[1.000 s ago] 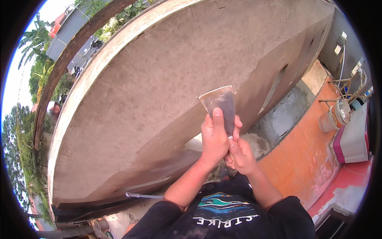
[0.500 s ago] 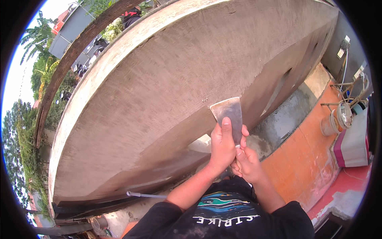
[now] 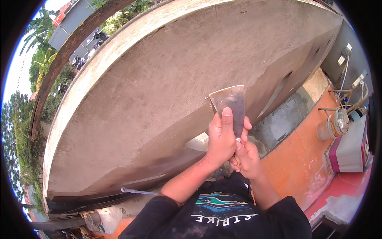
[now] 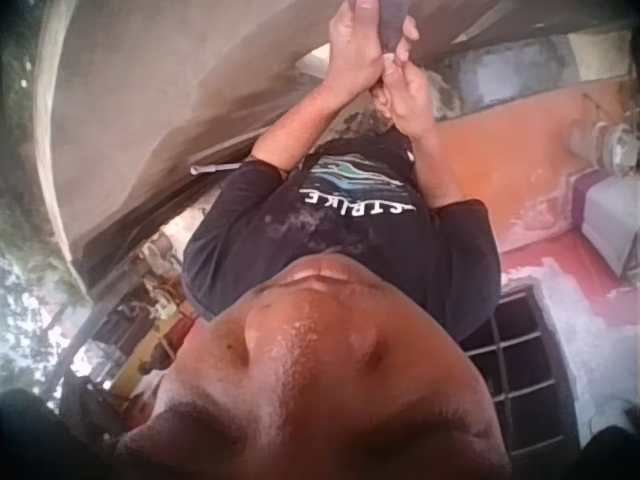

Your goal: The person uses a metal trowel to smooth a freshly plastered concrete ceiling. They repeatedly scrape and level the surface in a continuous motion, maintaining consistent contact with the ceiling throughout the clip.

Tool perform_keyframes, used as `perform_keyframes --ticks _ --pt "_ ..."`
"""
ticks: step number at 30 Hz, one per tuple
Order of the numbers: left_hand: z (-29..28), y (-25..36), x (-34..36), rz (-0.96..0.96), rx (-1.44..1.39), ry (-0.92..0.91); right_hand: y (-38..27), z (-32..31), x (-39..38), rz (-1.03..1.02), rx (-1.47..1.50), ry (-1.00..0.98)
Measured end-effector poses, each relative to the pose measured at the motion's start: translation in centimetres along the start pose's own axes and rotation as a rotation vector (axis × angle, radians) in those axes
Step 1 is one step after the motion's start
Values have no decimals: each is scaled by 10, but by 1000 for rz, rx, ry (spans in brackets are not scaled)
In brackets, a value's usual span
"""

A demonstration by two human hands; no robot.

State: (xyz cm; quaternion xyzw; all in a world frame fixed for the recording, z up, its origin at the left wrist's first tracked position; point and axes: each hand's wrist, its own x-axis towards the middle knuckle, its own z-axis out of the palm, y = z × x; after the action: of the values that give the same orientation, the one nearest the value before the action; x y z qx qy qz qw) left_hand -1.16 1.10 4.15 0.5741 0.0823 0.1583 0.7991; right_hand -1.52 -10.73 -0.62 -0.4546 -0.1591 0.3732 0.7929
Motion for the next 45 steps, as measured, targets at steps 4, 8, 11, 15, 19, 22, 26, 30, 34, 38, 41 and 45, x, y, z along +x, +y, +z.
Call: perform_keyframes --ticks 4,8,11,15,19,22,26,30,34,38,41,45 --pt "1 1 0 -87 -31 40 -2 0 0 73 34 30" --pt "-3 -2 0 54 -15 -4 0 -2 1 9 -43 32" --pt "-5 -6 -3 18 -52 12 4 -5 0 -18 31 -35" --pt "-6 -11 -9 -76 -34 57 10 -6 -1 60 -3 -58" --pt "-4 -16 -7 -24 -80 59 12 -8 -2 7 -66 -15" --pt "-4 -19 -7 -64 -111 90 13 -9 -3 42 -50 14" --pt "-4 -21 -9 -41 -87 82 13 -10 -5 52 -38 24" --pt "-4 -19 -10 -30 -120 72 13 -10 -3 21 -70 2" --pt "-2 -12 -5 2 -111 56 8 -8 -1 21 -40 0" --pt "1 -5 -3 106 -62 14 2 -4 0 -30 -76 0" --pt "2 -4 -5 -178 -131 104 2 -2 0 18 -55 -5" --pt "-2 -7 -6 84 -44 91 4 -3 3 -4 -37 -15"
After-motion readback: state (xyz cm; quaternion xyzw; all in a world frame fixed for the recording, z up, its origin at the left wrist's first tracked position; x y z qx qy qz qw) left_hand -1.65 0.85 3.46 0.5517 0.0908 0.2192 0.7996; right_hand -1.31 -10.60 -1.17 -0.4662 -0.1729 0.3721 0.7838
